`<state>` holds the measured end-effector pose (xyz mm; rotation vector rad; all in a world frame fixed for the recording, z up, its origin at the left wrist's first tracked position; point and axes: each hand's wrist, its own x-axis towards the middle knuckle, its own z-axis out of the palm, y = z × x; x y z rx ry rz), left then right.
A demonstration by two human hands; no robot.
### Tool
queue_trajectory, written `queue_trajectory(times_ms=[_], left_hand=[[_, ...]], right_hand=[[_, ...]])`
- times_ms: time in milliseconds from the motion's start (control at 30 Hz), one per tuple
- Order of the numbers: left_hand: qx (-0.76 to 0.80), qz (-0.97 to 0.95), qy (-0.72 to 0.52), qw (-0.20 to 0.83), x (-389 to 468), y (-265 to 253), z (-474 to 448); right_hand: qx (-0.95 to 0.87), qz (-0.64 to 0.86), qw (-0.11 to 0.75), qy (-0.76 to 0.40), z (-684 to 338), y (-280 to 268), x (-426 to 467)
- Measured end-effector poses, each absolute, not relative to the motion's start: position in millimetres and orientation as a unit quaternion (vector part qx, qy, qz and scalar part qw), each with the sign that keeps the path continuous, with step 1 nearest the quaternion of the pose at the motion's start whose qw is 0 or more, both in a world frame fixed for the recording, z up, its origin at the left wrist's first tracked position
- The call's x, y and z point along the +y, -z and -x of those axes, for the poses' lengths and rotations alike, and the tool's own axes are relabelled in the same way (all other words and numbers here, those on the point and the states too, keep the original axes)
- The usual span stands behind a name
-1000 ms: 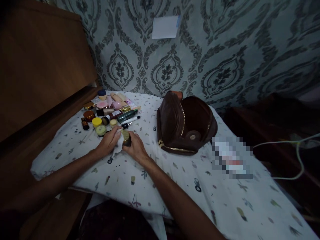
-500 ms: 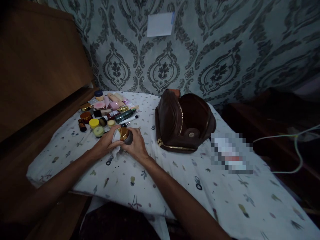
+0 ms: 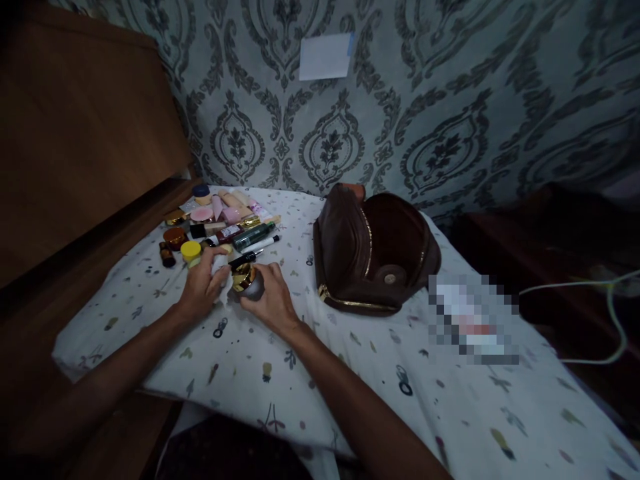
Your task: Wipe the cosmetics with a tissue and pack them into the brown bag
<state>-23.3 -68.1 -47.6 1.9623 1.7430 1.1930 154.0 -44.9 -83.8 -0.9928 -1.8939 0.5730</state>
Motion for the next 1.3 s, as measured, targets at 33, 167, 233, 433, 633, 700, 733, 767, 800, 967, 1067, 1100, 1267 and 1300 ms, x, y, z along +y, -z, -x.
queue_trajectory(times_ms=[33,167,233,433,633,700,733,767,800,967,1067,1100,1267,1300], left_hand=[[0.596,-0.671,-0.425,0.116,-68,49,23],[0.497,-0.744,-0.442,0.06,-67,56,21],[0.437,-0.809,-0.393,0.029,-66,58,21],[0.427,-0.848,-0.313,-0.041,-65,56,21],[0.417,-0.833,-0.362,-0.028,-62,54,21],[0.396,-0.835,-0.382,-0.011,-62,54,21],[0.385,-0.837,-0.39,-0.001,-62,54,21],[0.375,-0.838,-0.396,0.009,-61,53,21],[0.365,-0.84,-0.401,0.018,-61,53,21],[0.36,-0.842,-0.39,0.092,-57,53,29],[0.385,-0.837,-0.358,0.151,-55,53,37],[0.388,-0.835,-0.351,0.17,-55,53,40],[0.385,-0.83,-0.336,0.225,-57,49,44],[0.381,-0.829,-0.339,0.228,-57,48,43]], right_hand=[[-0.77,0.394,0.444,-0.234,-154,84,-46],[-0.793,0.351,0.437,-0.239,-154,85,-47],[-0.798,0.339,0.438,-0.236,-154,87,-46],[-0.796,0.341,0.443,-0.231,-155,97,-40],[-0.807,0.334,0.415,-0.255,-155,95,-40],[-0.797,0.346,0.414,-0.272,-155,94,-41],[-0.79,0.352,0.414,-0.284,-155,94,-41],[-0.783,0.357,0.415,-0.296,-155,93,-42],[-0.777,0.359,0.415,-0.307,-155,93,-42],[-0.752,0.366,0.422,-0.351,-156,94,-40],[-0.748,0.368,0.422,-0.357,-156,97,-37],[-0.751,0.366,0.422,-0.353,-156,97,-37],[-0.781,0.347,0.435,-0.284,-154,98,-37],[-0.784,0.346,0.439,-0.27,-154,98,-38]])
